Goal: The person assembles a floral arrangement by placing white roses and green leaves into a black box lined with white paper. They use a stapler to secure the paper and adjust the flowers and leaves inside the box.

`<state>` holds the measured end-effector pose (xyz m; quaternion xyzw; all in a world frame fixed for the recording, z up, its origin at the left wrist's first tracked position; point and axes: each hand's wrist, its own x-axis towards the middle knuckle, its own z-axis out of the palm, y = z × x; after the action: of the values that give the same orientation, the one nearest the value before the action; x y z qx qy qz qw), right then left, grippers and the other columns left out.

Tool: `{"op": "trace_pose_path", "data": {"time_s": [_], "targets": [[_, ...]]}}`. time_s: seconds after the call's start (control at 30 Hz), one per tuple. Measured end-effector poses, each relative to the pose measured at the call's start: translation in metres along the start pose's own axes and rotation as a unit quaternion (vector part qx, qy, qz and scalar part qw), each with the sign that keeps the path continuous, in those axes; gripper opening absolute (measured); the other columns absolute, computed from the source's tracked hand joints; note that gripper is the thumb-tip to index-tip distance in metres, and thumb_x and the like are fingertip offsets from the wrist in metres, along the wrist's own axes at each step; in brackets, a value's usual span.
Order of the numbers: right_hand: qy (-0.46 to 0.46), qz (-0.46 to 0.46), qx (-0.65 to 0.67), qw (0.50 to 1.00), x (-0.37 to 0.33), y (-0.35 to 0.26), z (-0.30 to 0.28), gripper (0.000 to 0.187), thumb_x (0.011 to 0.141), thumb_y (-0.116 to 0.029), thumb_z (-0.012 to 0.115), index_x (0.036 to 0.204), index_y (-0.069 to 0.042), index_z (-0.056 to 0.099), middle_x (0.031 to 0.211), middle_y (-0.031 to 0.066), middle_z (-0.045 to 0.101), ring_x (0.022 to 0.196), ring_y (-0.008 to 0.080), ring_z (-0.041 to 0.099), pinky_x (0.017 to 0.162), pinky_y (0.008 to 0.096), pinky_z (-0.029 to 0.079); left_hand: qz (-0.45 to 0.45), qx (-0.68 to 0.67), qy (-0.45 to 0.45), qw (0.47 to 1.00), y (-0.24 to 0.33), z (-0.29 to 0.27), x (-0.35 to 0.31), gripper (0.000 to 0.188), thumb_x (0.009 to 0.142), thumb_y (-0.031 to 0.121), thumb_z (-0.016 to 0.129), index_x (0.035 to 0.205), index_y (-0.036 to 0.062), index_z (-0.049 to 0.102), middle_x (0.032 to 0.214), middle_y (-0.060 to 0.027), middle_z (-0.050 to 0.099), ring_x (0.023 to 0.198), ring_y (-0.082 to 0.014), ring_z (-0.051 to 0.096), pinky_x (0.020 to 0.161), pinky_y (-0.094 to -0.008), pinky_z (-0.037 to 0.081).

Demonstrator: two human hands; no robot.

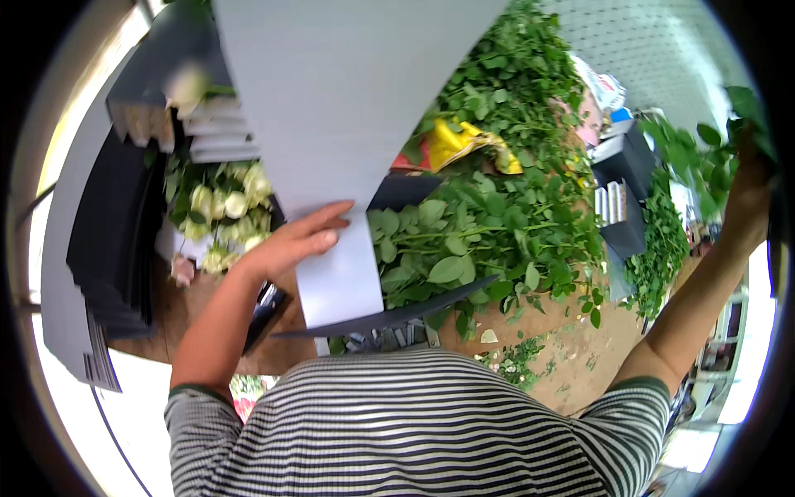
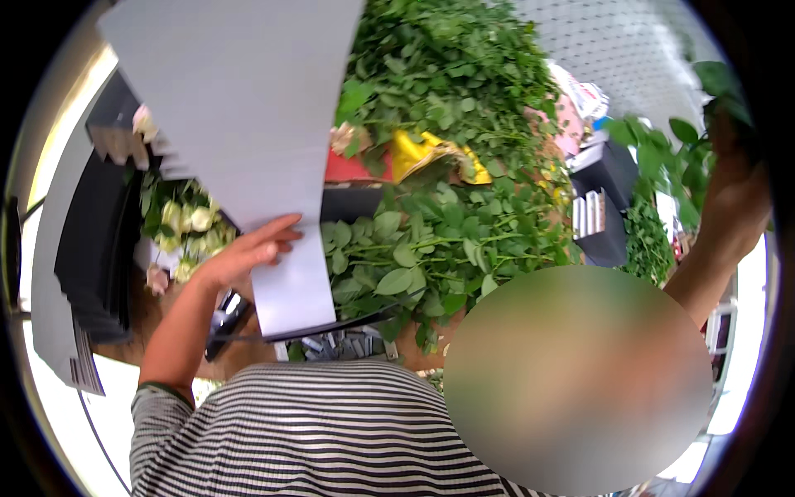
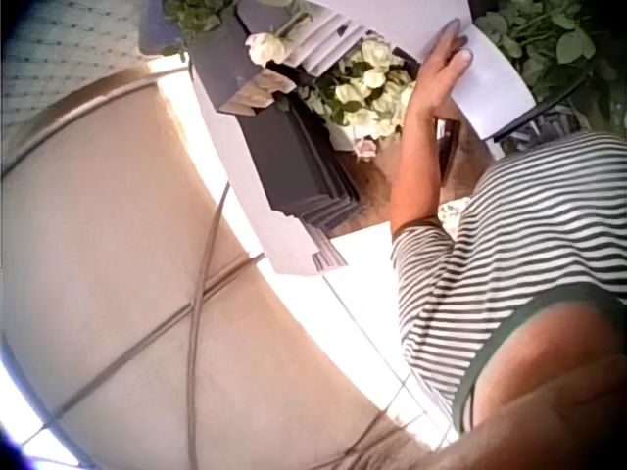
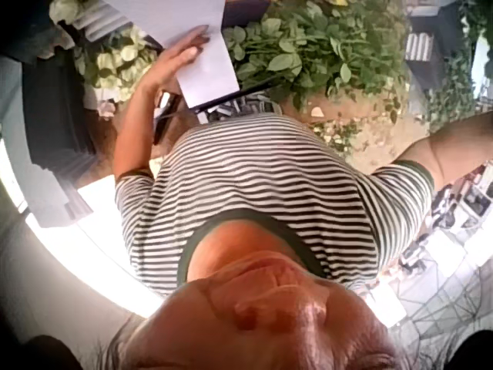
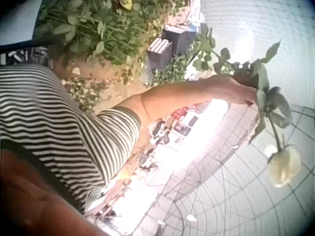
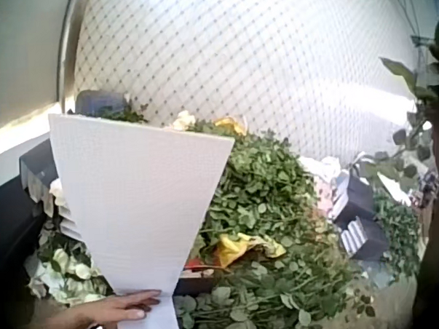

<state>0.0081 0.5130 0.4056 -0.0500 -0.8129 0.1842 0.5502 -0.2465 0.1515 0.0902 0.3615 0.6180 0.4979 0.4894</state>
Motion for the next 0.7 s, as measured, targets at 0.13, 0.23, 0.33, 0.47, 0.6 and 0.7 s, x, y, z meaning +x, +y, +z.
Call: {"op": "trace_pose_path", "data": {"time_s": [0.13, 0.23, 0.33, 0.47, 0.6, 0.7], "targets": [[-0.516, -0.055, 0.09, 0.85, -0.093, -0.02, 0.116, 0.029, 0.079, 0.002, 0.055, 0.108, 0.0, 0.061, 0.084, 0.0126, 0.057, 0.076, 0.0267, 0.055, 0.07, 0.036, 0.045, -0.032, -0.076, 0.02, 0.996, -0.013, -0.001, 0.003, 0.075, 0.087, 0.064, 0.041, 0.142, 0.0141, 0.033, 0.129, -0.0166, 0.048, 0.118, -0.0251, 0.047, 0.1, -0.0359, 0.038], [-0.662, 0.012, 0.139, 0.737, -0.143, -0.041, 0.168, 0.031, 0.075, 0.005, 0.057, 0.105, 0.0, 0.062, 0.078, 0.0124, 0.056, 0.073, 0.0279, 0.054, 0.065, 0.0348, 0.043, -0.031, -0.129, 0.012, 0.991, -0.016, -0.003, 0.0, 0.075, 0.089, 0.064, 0.039, 0.136, 0.0048, 0.041, 0.121, -0.0171, 0.053, 0.115, -0.0222, 0.05, 0.102, -0.0322, 0.038], [-0.722, 0.069, 0.194, 0.661, -0.178, -0.026, 0.191, 0.03, 0.078, 0.001, 0.06, 0.108, -0.003, 0.062, 0.08, 0.0117, 0.057, 0.074, 0.0292, 0.056, 0.065, 0.0351, 0.044, 0.007, -0.061, -0.018, 0.998, -0.006, 0.004, -0.009, 0.06, 0.092, 0.052, 0.046, 0.123, 0.0007, 0.053, 0.117, -0.0095, 0.058, 0.11, -0.0207, 0.053, 0.098, -0.0326, 0.039], [-0.748, 0.1, 0.23, 0.614, -0.224, -0.005, 0.193, 0.032, 0.079, -0.002, 0.062, 0.111, -0.006, 0.062, 0.085, 0.0118, 0.061, 0.079, 0.0309, 0.059, 0.068, 0.0366, 0.047, 0.063, 0.179, -0.007, 0.982, 0.006, 0.035, -0.022, 0.038, 0.081, 0.036, 0.067, 0.1, 0.0032, 0.064, 0.094, -0.0112, 0.063, 0.09, -0.0255, 0.058, 0.08, -0.0358, 0.047], [-0.752, 0.066, 0.267, 0.599, -0.238, 0.016, 0.187, 0.031, 0.081, -0.009, 0.064, 0.113, -0.007, 0.061, 0.09, 0.0112, 0.063, 0.081, 0.0297, 0.061, 0.072, 0.0361, 0.049, 0.17, 0.335, 0.006, 0.927, -0.008, 0.056, -0.019, 0.024, 0.069, 0.025, 0.074, 0.082, 0.0071, 0.063, 0.077, -0.0079, 0.059, 0.078, -0.0297, 0.057, 0.066, -0.041, 0.045], [-0.788, 0.097, 0.268, 0.546, -0.156, 0.021, 0.213, 0.033, 0.085, -0.021, 0.064, 0.114, -0.006, 0.06, 0.092, 0.0103, 0.066, 0.084, 0.0238, 0.063, 0.075, 0.0337, 0.049, 0.143, 0.362, 0.004, 0.921, 0.0, 0.053, -0.026, 0.021, 0.069, 0.024, 0.074, 0.079, 0.009, 0.062, 0.074, -0.0057, 0.057, 0.077, -0.0273, 0.057, 0.064, -0.0399, 0.043]]}}
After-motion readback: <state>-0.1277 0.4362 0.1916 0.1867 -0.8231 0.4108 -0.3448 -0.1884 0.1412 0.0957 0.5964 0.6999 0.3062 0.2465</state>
